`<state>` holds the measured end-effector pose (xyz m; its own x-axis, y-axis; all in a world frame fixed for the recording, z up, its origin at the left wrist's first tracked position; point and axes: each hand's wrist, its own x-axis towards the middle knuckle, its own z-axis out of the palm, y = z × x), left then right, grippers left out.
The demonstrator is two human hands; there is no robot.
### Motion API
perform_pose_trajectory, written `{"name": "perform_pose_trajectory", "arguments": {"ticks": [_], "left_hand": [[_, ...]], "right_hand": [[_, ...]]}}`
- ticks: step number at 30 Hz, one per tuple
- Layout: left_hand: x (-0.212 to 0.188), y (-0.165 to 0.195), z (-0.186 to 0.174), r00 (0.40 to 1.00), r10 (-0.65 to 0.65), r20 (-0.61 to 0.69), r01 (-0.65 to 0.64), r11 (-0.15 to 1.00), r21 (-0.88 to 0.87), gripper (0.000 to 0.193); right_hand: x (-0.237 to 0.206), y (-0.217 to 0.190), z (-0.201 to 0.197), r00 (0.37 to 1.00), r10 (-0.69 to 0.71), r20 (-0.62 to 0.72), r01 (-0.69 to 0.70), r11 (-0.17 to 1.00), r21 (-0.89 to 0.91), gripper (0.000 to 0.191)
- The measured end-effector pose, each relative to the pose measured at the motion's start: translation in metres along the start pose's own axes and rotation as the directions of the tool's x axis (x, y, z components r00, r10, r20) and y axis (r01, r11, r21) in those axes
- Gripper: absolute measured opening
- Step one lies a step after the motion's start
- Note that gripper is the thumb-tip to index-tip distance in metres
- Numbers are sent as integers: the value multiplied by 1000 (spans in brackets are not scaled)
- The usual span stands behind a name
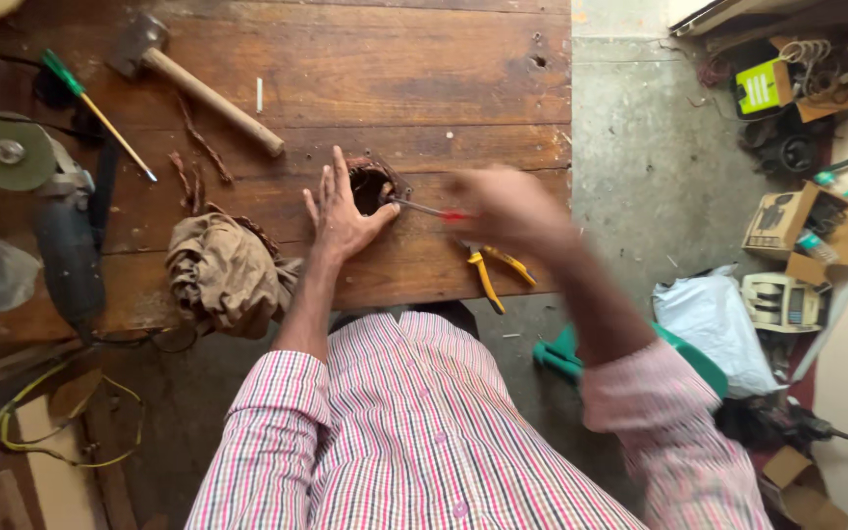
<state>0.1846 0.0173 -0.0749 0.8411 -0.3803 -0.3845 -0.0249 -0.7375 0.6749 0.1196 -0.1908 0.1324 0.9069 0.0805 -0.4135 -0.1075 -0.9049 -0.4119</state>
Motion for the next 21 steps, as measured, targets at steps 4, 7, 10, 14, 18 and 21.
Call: {"name": "perform_pose_trajectory", "arguments": {"ticks": [4, 7, 10, 14, 18, 21], "left_hand": [[1, -5, 2, 999, 2, -43, -3, 1000, -29, 127], [-2, 0, 7, 992, 28, -121, -32, 999, -31, 122], [-4, 7, 17, 976, 33, -216, -46, 998, -52, 116], [-6, 19, 32, 937, -32, -348, -7, 994, -110, 106], [-3, 30, 35, 901, -63, -428, 5, 991, -135, 101], [-2, 35, 35, 878, -158, -451, 90, 981, -169, 96]], "right_hand": [[-67, 78, 2, 836, 477, 270, -540, 634, 554, 41], [-83, 116, 52, 865, 494, 90, -403, 576, 711, 41], [-67, 140, 114, 886, 422, -192, -169, 680, 713, 43], [-40, 150, 156, 811, 362, -459, -80, 847, 526, 40], [-31, 142, 159, 753, 269, -601, -69, 940, 335, 29], [-43, 127, 166, 782, 278, -557, -180, 958, 225, 27]]}}
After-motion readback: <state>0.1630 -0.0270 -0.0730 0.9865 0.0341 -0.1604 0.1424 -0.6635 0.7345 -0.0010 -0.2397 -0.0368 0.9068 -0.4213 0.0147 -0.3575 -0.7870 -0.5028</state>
